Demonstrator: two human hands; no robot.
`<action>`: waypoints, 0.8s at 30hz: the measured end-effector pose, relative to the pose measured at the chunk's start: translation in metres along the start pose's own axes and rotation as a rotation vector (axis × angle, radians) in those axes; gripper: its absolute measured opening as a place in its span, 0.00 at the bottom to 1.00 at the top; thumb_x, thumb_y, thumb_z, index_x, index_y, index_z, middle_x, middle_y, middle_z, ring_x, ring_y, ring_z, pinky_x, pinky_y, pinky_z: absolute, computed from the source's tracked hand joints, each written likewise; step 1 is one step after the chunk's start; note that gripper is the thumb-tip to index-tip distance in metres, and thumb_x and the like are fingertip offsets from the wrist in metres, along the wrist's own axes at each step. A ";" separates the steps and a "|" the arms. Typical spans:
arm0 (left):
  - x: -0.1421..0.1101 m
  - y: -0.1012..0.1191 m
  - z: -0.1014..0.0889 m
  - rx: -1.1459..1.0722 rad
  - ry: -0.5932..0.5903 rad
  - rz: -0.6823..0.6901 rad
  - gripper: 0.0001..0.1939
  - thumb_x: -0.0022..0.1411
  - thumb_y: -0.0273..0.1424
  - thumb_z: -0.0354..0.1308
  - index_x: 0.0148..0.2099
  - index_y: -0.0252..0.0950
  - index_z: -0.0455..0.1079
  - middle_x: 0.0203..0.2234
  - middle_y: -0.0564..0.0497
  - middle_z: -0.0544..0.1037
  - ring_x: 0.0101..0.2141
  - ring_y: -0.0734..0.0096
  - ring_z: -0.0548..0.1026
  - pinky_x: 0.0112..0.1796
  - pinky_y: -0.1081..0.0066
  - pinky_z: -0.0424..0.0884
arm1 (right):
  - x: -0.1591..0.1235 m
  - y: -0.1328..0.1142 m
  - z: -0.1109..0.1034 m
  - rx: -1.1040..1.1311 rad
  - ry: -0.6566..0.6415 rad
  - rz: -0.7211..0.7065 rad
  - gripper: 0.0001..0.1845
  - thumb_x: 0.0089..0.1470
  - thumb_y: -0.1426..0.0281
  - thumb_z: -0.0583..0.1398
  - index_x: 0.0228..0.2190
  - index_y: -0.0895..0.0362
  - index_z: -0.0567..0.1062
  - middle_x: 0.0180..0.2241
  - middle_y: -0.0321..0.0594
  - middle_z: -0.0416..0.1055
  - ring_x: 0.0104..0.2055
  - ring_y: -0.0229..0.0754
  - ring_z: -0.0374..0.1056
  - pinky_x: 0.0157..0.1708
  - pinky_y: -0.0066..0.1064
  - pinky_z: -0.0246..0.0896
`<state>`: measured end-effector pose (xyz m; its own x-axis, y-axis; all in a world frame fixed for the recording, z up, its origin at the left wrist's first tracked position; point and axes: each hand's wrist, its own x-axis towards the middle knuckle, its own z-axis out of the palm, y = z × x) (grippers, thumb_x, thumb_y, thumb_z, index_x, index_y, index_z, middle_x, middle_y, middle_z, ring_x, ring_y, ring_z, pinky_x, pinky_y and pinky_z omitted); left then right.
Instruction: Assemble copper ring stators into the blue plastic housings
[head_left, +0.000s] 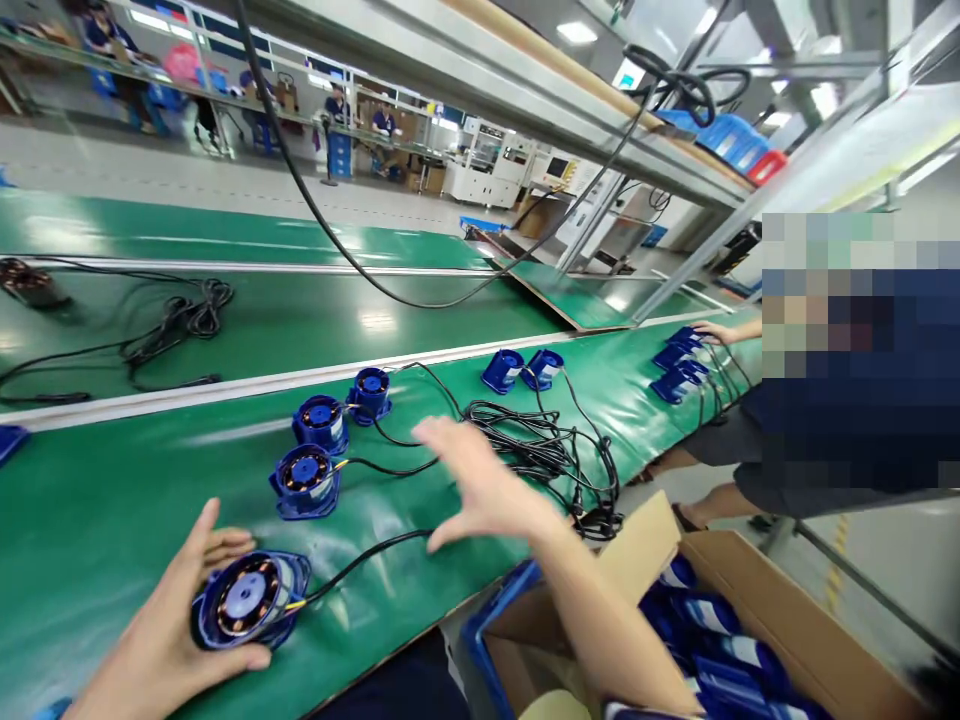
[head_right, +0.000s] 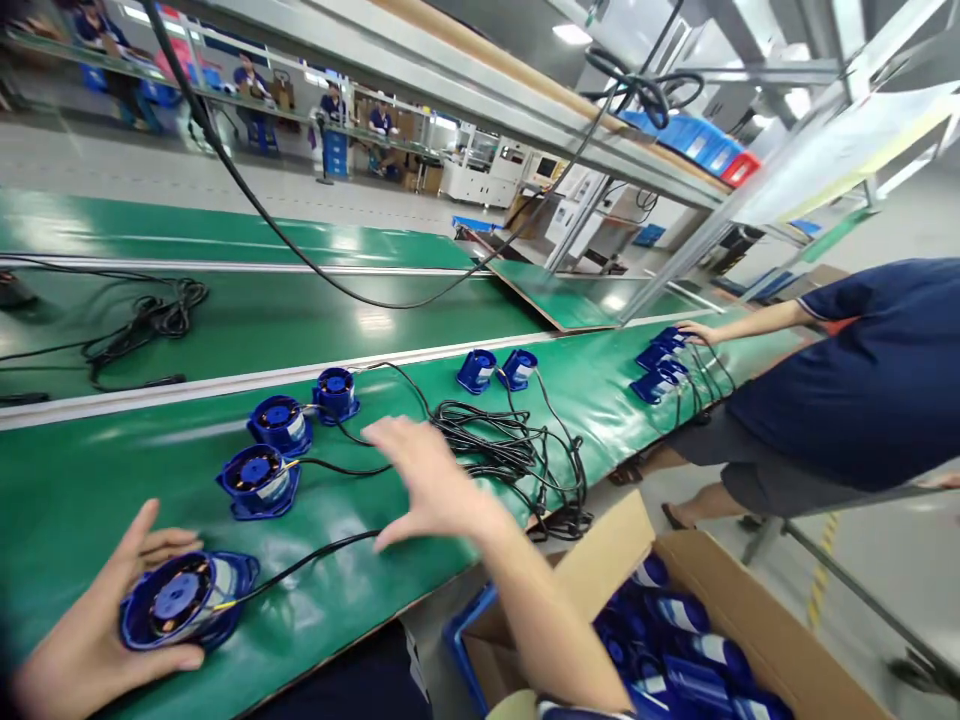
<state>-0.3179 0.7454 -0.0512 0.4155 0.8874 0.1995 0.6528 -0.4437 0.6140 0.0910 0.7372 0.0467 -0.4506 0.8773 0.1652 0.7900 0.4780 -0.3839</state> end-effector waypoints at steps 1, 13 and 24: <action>0.005 -0.001 -0.002 0.011 -0.032 0.028 0.65 0.48 0.60 0.65 0.75 0.50 0.29 0.62 0.44 0.69 0.58 0.44 0.72 0.54 0.49 0.76 | -0.013 0.031 -0.016 -0.107 -0.033 0.199 0.75 0.32 0.46 0.75 0.71 0.53 0.44 0.72 0.54 0.39 0.74 0.61 0.32 0.71 0.54 0.27; 0.080 0.000 0.022 0.255 -0.190 0.284 0.79 0.40 0.68 0.64 0.73 0.40 0.16 0.72 0.28 0.40 0.69 0.33 0.47 0.65 0.35 0.49 | -0.093 0.064 -0.044 -0.407 -0.222 0.618 0.37 0.47 0.69 0.59 0.59 0.65 0.66 0.46 0.56 0.76 0.47 0.59 0.74 0.45 0.43 0.68; 0.175 0.001 0.033 0.190 -0.379 0.371 0.81 0.31 0.70 0.66 0.75 0.41 0.27 0.72 0.29 0.27 0.70 0.30 0.30 0.65 0.33 0.36 | -0.185 -0.021 -0.122 -0.610 0.282 0.458 0.32 0.53 0.64 0.55 0.60 0.51 0.62 0.42 0.43 0.78 0.38 0.48 0.78 0.30 0.34 0.74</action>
<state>-0.2232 0.8962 -0.0407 0.8145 0.5763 0.0664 0.5074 -0.7632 0.4000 0.2087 0.5698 0.1349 0.0298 0.9302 0.3659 0.9947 -0.0634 0.0803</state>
